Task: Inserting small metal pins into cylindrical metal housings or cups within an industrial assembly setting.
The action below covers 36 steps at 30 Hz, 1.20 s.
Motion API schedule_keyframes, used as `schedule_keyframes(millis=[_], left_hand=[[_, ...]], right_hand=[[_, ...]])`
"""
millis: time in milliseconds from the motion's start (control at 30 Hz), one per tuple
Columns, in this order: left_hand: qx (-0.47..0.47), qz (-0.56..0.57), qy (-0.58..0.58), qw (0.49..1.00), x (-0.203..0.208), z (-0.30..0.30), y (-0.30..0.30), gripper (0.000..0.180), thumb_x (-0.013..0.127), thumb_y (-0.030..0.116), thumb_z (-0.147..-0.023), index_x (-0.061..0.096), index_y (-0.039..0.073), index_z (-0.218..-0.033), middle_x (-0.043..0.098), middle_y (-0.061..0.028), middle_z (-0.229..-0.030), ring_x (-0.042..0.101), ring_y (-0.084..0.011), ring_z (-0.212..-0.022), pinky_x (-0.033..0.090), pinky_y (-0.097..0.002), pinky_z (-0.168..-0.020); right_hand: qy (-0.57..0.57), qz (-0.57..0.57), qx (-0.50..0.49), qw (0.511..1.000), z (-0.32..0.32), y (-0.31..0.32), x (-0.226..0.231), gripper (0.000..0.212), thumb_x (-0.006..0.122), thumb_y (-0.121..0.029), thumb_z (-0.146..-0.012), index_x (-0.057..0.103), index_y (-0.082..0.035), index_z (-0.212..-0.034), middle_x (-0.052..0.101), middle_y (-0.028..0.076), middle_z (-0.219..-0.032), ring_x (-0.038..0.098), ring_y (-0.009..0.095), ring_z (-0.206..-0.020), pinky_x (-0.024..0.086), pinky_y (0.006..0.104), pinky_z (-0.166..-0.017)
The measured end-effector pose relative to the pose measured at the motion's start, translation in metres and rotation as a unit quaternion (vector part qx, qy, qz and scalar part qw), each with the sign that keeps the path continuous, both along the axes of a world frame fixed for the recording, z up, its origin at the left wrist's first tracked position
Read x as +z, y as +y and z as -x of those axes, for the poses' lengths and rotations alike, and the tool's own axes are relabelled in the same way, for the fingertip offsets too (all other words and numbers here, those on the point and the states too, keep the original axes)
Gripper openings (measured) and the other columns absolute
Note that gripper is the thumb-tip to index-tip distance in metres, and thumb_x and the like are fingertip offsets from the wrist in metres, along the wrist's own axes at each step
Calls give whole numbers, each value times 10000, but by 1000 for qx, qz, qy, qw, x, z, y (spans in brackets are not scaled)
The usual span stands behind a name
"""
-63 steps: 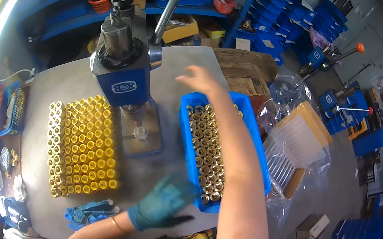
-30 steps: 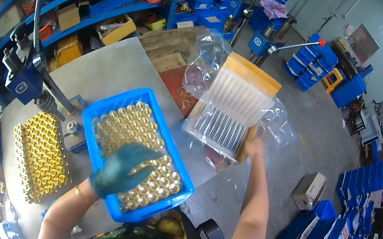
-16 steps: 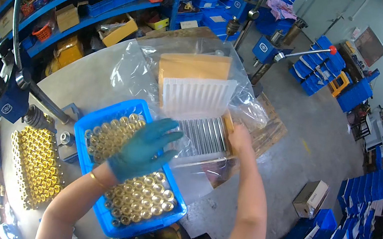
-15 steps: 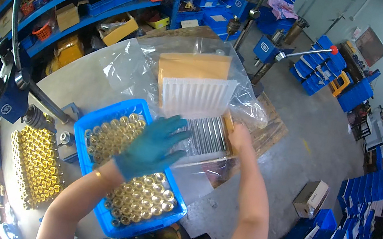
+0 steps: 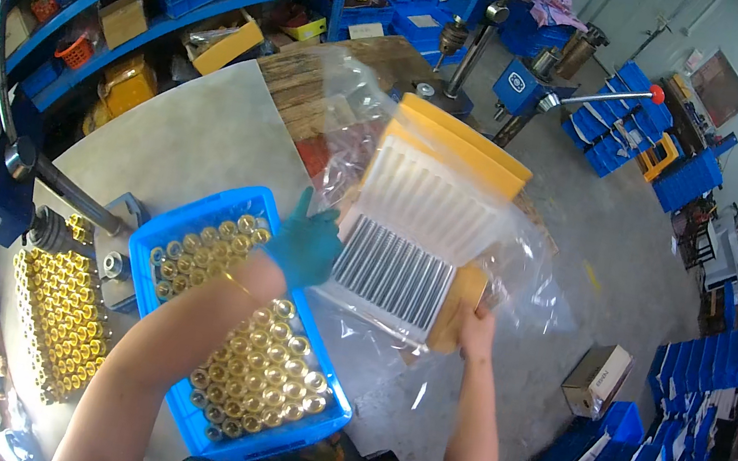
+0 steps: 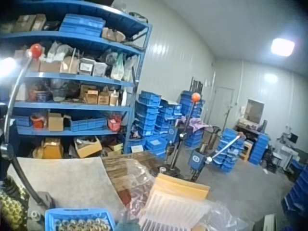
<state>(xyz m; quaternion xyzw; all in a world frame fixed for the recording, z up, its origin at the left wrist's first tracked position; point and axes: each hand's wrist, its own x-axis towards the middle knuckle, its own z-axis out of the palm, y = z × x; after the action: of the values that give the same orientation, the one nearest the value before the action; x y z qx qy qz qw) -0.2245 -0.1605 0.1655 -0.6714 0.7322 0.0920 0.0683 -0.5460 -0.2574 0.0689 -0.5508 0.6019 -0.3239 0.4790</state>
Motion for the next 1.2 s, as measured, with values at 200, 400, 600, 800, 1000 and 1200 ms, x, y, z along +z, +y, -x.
schedule_keyframes(millis=[200,400,600,800,1000,1200], left_hand=[[-53,160,-35,985,-26,-32,4,197,526,159,-800,717,181,-843,591,-93,-1216,414,-269,-1310,108,-693,-1071],[-59,3,61,996,10,-13,18,159,538,193,-790,690,151,-766,666,-63,-1081,421,-306,-1311,96,-613,-1126],[65,49,52,995,10,-31,31,167,567,257,-812,692,166,-875,678,-61,-966,526,-292,-1167,186,-577,-1105],[165,188,670,699,37,4,23,302,547,149,-889,613,110,-1182,592,-51,-1176,517,-196,-1142,390,-401,-1003],[296,-79,649,696,-22,7,15,388,473,63,-926,489,76,-1313,569,-89,-1183,542,-154,-1026,470,-303,-857],[478,58,783,394,-19,24,1,406,370,297,-967,476,123,-1318,557,-78,-1166,545,-220,-1045,416,-387,-938]], right_hand=[[272,100,107,951,-16,68,79,252,592,-237,-905,649,-18,-1014,676,124,-777,642,245,-619,494,369,-548],[211,258,296,895,-142,23,112,276,651,-209,-842,630,-34,-1055,653,198,-875,633,366,-776,510,426,-723],[242,309,375,840,-175,-38,35,420,716,-141,-760,590,-22,-1143,584,210,-1115,572,390,-1002,470,421,-881],[249,245,429,833,-193,-48,37,461,766,-168,-702,596,-14,-1102,599,208,-1092,576,368,-1018,469,415,-891],[311,250,419,816,-198,-44,46,512,768,-132,-683,548,-30,-1135,594,206,-1076,567,376,-1027,473,417,-879],[247,350,393,813,-193,-28,46,584,771,-111,-664,453,-37,-1148,573,185,-1055,565,383,-989,476,395,-879]])
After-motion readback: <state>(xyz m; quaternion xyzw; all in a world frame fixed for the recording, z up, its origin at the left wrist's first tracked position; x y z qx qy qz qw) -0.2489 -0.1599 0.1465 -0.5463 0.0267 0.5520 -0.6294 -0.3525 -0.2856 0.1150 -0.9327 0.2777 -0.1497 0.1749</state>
